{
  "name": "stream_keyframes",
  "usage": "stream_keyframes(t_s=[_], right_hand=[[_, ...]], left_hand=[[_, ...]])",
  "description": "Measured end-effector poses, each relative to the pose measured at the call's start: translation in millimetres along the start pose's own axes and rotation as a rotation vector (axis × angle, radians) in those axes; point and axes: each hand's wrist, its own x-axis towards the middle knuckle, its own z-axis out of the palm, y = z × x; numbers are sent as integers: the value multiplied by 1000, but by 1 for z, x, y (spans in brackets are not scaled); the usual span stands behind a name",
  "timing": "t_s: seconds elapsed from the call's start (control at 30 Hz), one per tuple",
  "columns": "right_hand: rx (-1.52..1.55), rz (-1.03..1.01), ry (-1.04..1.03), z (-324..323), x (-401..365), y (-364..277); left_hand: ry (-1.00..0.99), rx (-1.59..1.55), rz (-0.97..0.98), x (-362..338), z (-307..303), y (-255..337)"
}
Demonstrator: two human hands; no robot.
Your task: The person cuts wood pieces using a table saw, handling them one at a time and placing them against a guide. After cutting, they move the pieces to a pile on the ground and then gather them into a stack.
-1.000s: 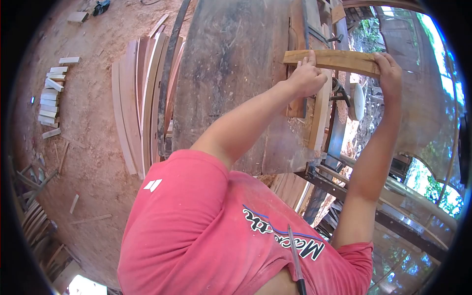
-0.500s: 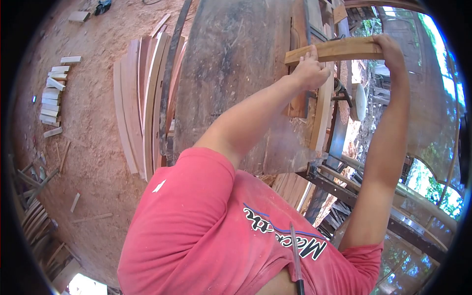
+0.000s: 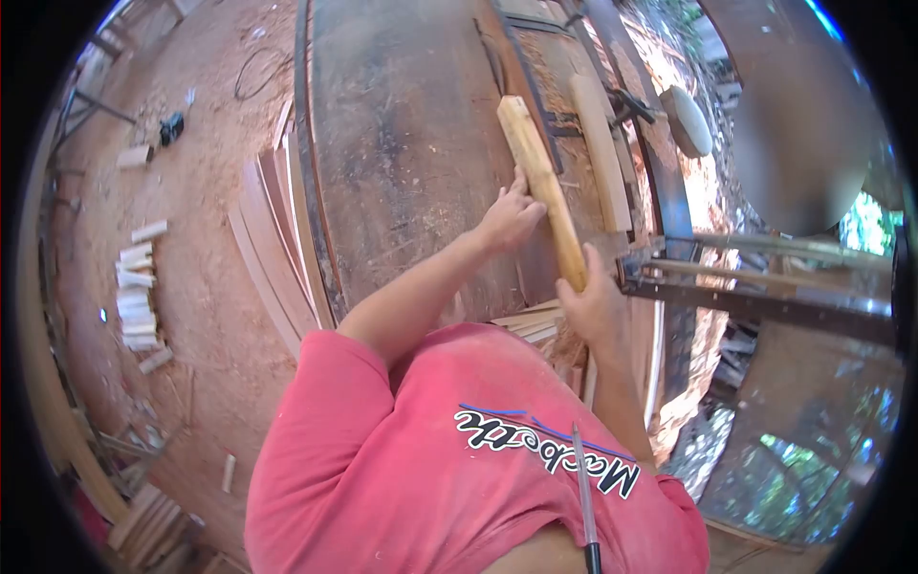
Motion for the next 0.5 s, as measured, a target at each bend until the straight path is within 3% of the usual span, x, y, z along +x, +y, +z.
stream_keyframes(t_s=[0.07,0.17,0.2,0.23,0.3,0.37,0.4,0.47,0.5], right_hand=[[68,133,-39,22,-33,20],[86,223,-89,32,-68,41],[74,314,-208,26,-76,43],[67,404,-326,17,-84,43],[175,474,-272,1,-103,55],[184,637,-481,-8,-127,95],[222,672,-460,-4,-147,120],[250,415,-280,18,-195,181],[266,450,-267,28,-224,212]], left_hand=[[-74,283,-43,-28,15,-4],[-206,447,1,-65,33,0],[-234,519,74,-77,36,14],[-277,538,85,-85,41,16],[-455,454,29,-91,46,20],[-610,519,37,-90,53,27],[-624,439,85,-92,60,32],[-723,403,189,-86,72,26],[-764,401,191,-79,75,38]])
